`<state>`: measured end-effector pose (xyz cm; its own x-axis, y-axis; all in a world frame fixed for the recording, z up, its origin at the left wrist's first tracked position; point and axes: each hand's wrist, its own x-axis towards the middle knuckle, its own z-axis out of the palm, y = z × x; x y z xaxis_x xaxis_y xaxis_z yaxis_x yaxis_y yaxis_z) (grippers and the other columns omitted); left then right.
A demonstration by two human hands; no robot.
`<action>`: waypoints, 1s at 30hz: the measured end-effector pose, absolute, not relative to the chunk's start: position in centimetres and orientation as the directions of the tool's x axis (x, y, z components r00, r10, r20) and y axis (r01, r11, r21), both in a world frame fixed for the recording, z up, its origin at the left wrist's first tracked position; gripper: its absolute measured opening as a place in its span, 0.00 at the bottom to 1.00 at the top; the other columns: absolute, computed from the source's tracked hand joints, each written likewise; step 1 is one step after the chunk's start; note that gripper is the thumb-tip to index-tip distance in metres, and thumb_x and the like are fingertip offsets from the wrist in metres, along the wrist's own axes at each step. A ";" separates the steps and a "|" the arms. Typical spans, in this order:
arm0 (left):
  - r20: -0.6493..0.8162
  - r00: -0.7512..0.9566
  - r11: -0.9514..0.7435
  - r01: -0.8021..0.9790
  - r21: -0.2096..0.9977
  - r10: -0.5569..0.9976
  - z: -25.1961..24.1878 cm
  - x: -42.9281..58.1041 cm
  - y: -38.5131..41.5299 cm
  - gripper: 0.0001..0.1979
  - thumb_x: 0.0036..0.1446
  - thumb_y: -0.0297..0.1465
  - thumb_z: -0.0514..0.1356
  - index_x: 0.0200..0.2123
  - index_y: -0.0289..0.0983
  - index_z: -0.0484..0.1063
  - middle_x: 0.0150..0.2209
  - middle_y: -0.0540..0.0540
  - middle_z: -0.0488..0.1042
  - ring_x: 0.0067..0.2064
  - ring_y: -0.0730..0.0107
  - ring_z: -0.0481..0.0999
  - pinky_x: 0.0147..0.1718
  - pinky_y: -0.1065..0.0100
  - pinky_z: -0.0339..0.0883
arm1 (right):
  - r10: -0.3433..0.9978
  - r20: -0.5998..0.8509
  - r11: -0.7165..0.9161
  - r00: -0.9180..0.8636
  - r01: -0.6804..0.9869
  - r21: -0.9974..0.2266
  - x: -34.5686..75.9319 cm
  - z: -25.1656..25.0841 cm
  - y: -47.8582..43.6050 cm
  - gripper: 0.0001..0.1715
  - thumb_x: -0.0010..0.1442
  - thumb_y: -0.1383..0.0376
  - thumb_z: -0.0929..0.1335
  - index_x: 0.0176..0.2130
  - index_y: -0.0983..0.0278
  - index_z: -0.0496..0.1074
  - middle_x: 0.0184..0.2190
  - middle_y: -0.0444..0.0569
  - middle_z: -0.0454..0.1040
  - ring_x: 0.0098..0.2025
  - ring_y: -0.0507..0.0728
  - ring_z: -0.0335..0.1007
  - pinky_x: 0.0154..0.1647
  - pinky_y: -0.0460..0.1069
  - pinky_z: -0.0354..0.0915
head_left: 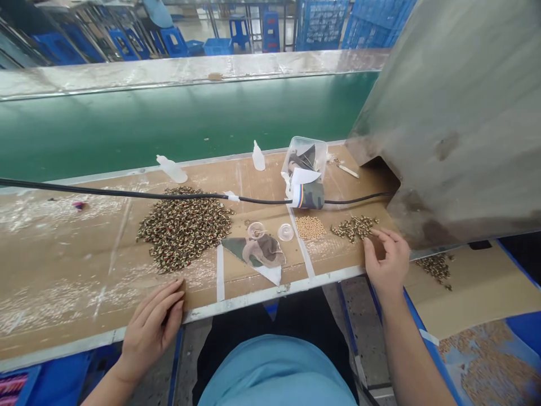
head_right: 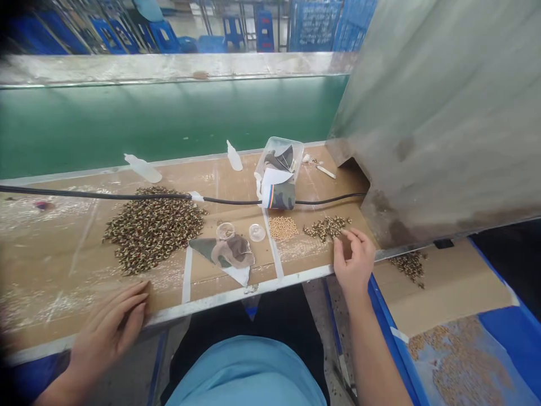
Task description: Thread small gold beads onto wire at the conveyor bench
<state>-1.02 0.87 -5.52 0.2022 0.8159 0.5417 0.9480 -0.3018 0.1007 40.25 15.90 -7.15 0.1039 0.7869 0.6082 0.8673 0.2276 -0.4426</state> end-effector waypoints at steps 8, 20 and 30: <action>0.578 0.338 -0.373 0.926 -0.062 0.743 -6.6 -0.9 1.2 0.16 0.50 0.20 0.54 0.43 0.34 0.69 0.43 0.37 0.78 0.44 0.59 0.78 0.43 0.61 0.72 | 0.825 0.556 0.200 0.102 0.867 -0.456 42.0 -7.3 15.5 0.16 0.60 0.59 0.63 0.46 0.65 0.69 0.46 0.58 0.70 0.50 0.62 0.65 0.51 0.59 0.62; 0.400 0.213 -0.274 0.957 0.100 0.891 -5.8 0.0 1.3 0.34 0.54 0.22 0.52 0.62 0.52 0.51 0.62 0.64 0.56 0.54 0.59 0.71 0.53 0.52 0.68 | 0.989 0.088 0.150 -0.121 0.804 -0.575 43.6 -21.8 1.3 0.13 0.62 0.60 0.60 0.39 0.63 0.69 0.34 0.51 0.74 0.37 0.57 0.72 0.38 0.54 0.70; 0.248 0.719 -0.751 0.658 0.059 0.649 -5.7 -5.4 5.1 0.36 0.51 0.38 0.59 0.62 0.36 0.55 0.62 0.42 0.59 0.56 0.52 0.68 0.58 0.63 0.59 | 0.910 -0.306 -0.387 0.281 0.839 -0.382 39.0 -25.3 -7.3 0.19 0.60 0.54 0.58 0.39 0.59 0.72 0.33 0.52 0.76 0.34 0.61 0.74 0.34 0.54 0.70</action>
